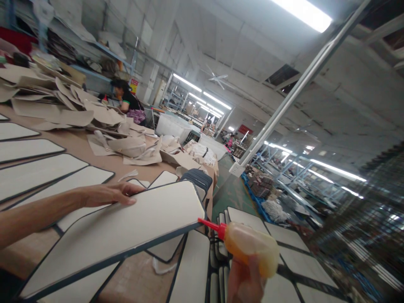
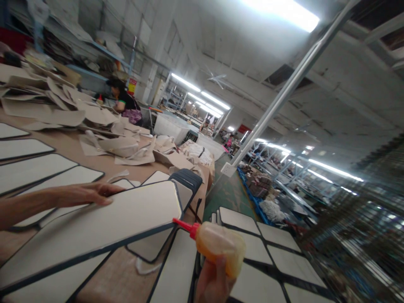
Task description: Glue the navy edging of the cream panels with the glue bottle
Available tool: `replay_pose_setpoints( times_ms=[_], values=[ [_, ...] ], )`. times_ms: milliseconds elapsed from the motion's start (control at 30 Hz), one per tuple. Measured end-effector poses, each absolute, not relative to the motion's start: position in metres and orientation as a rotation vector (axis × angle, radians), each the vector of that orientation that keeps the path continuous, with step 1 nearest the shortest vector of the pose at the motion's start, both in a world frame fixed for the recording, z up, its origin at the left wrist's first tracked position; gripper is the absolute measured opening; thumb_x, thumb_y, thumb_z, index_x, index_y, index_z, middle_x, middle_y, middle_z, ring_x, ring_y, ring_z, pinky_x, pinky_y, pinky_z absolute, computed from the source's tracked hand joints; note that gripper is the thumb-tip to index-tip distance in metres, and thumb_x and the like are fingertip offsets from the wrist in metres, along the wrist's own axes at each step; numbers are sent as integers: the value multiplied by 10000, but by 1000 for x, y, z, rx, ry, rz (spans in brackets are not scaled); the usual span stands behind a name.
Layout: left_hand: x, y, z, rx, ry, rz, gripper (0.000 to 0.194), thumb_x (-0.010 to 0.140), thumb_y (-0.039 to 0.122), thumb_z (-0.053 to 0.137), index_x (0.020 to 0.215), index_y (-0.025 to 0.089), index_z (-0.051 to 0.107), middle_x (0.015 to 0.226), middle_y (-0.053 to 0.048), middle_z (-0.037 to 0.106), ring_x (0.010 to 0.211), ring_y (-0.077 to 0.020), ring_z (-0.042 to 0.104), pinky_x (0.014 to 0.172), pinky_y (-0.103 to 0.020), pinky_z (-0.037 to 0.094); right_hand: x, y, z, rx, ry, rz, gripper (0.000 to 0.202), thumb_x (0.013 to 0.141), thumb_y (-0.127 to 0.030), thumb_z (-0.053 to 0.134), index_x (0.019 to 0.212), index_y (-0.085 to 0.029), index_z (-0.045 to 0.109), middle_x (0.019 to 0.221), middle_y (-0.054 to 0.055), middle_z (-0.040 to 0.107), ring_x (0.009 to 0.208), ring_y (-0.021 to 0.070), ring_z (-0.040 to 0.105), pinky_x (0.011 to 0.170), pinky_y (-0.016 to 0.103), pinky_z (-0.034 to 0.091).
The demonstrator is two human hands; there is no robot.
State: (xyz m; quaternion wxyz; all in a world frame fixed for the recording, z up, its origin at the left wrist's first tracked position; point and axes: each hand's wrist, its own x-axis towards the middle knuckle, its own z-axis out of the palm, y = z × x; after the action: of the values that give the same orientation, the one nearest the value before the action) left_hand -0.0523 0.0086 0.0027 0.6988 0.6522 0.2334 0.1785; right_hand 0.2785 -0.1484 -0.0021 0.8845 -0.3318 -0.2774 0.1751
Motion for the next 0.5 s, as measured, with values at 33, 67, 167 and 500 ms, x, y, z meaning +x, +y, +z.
replay_pose_setpoints(
  times_ms=[33, 67, 167, 500],
  values=[
    [-53, 9, 0, 1438, 536, 395, 575, 745, 381, 662, 1255, 133, 564, 1136, -52, 664, 999, -243, 584, 762, -220, 446, 277, -148, -2, -690, -588, 349, 428, 740, -213, 676, 1159, -260, 601, 1182, -8, 644, 986, 181, 642, 794, 275, 567],
    [-53, 10, -3, 1424, 551, 396, 580, 737, 381, 668, 1253, 137, 566, 1132, -52, 666, 1009, -249, 587, 759, -223, 452, 276, -148, -2, -692, -594, 340, 415, 740, -205, 671, 1147, -255, 609, 1184, -5, 643, 995, 184, 639, 800, 278, 566],
    [-55, 14, -13, 1400, 574, 422, 567, 726, 366, 678, 1244, 156, 583, 1129, -55, 669, 1054, -269, 583, 783, -247, 470, 271, -147, -2, -685, -594, 322, 401, 729, -199, 677, 1122, -258, 623, 1174, -13, 647, 1029, 187, 624, 802, 271, 565],
    [-54, 16, -26, 1359, 510, 483, 562, 790, 322, 647, 1312, 156, 521, 1110, -75, 677, 1001, -261, 625, 806, -281, 496, 255, -142, -9, -681, -534, 379, 478, 644, -257, 791, 1097, -269, 637, 1187, -20, 639, 1023, 199, 626, 739, 250, 586]
  ],
)
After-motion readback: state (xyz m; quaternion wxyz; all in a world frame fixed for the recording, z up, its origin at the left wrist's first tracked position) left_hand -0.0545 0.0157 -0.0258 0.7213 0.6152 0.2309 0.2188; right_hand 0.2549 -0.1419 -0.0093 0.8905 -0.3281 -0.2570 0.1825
